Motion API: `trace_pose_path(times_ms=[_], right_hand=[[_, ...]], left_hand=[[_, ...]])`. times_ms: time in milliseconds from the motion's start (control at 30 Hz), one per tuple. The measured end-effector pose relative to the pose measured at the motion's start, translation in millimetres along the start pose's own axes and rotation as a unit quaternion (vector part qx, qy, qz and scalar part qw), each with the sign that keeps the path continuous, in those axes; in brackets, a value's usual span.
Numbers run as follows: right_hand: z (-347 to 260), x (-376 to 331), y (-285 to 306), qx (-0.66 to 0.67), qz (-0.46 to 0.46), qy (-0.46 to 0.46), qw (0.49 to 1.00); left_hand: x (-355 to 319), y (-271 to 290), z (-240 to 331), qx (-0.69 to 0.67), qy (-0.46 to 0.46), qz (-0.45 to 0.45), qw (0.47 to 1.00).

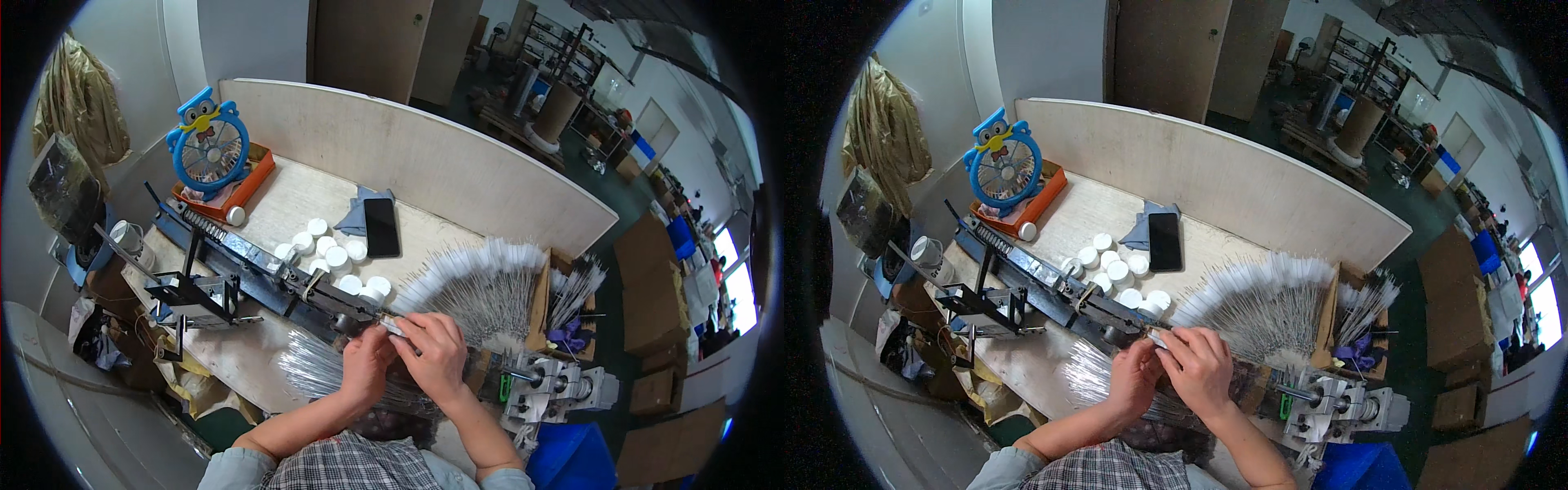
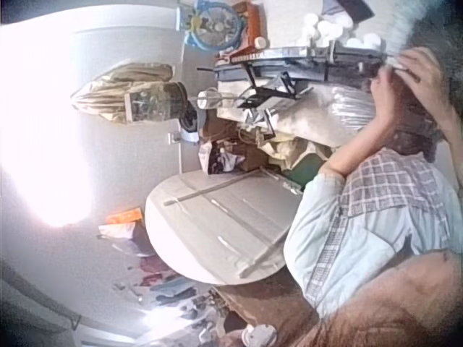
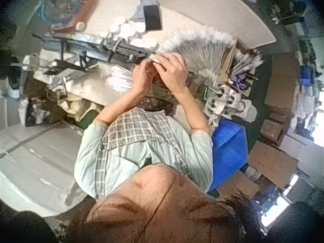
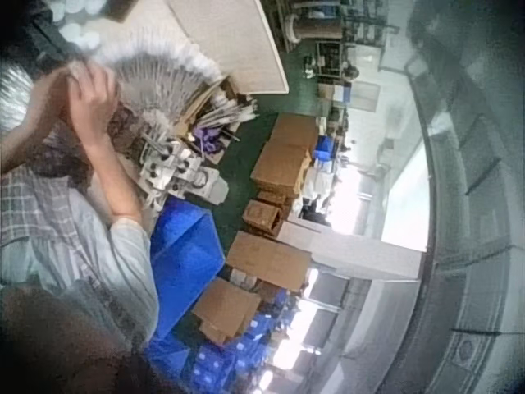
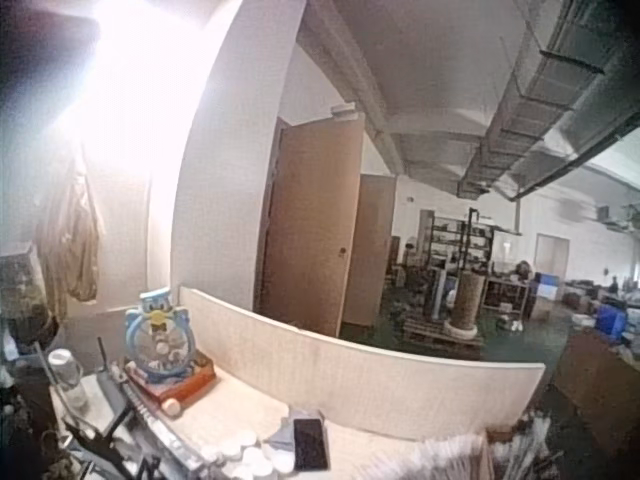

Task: The person assembles wire brushes by positioning wire stems and bristle components into a table-mounted fixture, attaching small plastic caps, and securing them.

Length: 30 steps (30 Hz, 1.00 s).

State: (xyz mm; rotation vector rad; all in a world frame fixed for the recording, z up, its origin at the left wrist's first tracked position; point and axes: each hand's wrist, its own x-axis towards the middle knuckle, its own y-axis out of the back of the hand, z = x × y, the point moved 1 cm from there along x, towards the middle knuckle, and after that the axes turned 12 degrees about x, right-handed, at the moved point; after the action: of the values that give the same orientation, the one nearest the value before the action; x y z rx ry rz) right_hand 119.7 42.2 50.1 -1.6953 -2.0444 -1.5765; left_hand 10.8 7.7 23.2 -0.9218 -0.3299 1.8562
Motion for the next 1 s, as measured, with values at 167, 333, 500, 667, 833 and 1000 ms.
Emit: trace_pose_path(times_ms=[167, 333, 500, 667, 833, 1000], right_hand=[[-3, 4, -5, 0.003, 0.001, 0.013, 1.0], [-1, 3, 0, 0.003, 0.011, 0.009, 1.0], [-5, -3, 16, -0.037, -0.015, -0.036, 0.999], [-3, -13, 26, -0.023, -0.064, -0.032, 0.997], [-3, -12, 41, 0.031, -0.031, -0.047, 0.998], [1, -39, 48, 0.124, -0.067, -0.106, 0.984]], left_hand=[[19, 30, -22, -0.003, -0.033, -0.101, 0.994], [15, 19, -15, 0.029, -0.022, -0.077, 0.996], [6, 19, -6, -0.04, 0.0, -0.066, 0.997], [2, 22, -6, 0.028, 0.01, -0.067, 0.997], [-3, 24, -8, 0.1, 0.006, -0.077, 0.992], [-21, 44, 5, 0.204, 0.038, -0.108, 0.972]])
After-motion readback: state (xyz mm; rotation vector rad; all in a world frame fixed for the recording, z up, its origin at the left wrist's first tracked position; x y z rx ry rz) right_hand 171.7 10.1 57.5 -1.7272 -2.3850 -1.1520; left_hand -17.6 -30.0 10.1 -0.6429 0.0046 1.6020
